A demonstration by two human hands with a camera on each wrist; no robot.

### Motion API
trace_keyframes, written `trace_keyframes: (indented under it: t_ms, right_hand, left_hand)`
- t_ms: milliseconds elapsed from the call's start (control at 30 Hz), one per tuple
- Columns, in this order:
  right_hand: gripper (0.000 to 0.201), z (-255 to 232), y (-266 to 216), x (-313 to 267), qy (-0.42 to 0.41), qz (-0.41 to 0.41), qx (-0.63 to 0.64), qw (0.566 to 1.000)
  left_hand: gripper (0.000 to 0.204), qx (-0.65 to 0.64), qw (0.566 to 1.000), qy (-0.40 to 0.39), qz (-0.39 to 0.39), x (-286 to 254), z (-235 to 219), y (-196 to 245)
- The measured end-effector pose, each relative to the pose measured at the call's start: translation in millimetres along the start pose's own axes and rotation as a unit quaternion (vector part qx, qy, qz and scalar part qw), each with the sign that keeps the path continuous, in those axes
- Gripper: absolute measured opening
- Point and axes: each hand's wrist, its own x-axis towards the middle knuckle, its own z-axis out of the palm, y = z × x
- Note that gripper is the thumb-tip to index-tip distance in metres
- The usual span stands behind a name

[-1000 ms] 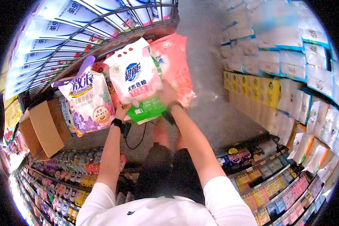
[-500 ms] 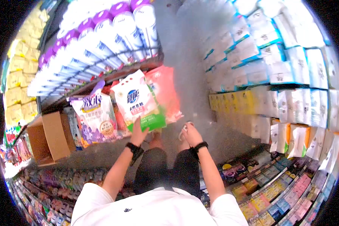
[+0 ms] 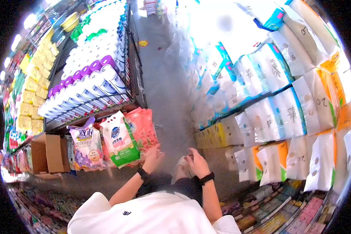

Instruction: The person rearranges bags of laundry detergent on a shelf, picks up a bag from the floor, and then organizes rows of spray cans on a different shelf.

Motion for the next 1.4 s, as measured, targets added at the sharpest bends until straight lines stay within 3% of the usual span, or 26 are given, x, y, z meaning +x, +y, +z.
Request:
trace_keyframes:
  t_ms: [100,233,500,767,1033,1233,1400]
  right_hand:
    - [0.036,-26.2,17.0,11.5,-0.014,-0.057,-0.038,0.998]
    - [0.035,-41.5,15.5,38.9,-0.043,-0.098,-0.012,0.994]
    - [0.034,-49.3,-34.7,107.3,-0.108,-0.200,-0.015,0.974]
    - [0.034,-84.5,-94.2,206.5,-0.112,-0.193,-0.004,0.975]
    - [0.033,-57.2,-181.6,322.0,-0.161,-0.337,-0.040,0.927]
    - [0.031,-39.2,-183.6,351.0,-0.249,-0.364,-0.092,0.893]
    - [0.029,-35.0,-177.7,361.5,-0.302,-0.418,-0.148,0.844]
  left_hand:
    - [0.055,0.030,0.996,0.050,0.069,3.1,25.0,33.5]
    - [0.055,0.037,0.994,0.077,0.063,4.7,24.3,61.3]
    - [0.053,0.057,0.986,0.154,0.013,27.4,-1.0,62.7]
    - [0.052,-0.006,0.985,0.168,0.033,141.0,-21.9,60.8]
    - [0.050,0.044,0.962,0.268,0.037,226.7,-103.8,64.8]
    - [0.047,0.043,0.943,0.329,-0.016,214.0,-133.1,54.8]
    - [0.046,0.051,0.922,0.373,-0.091,180.0,-112.5,46.3]
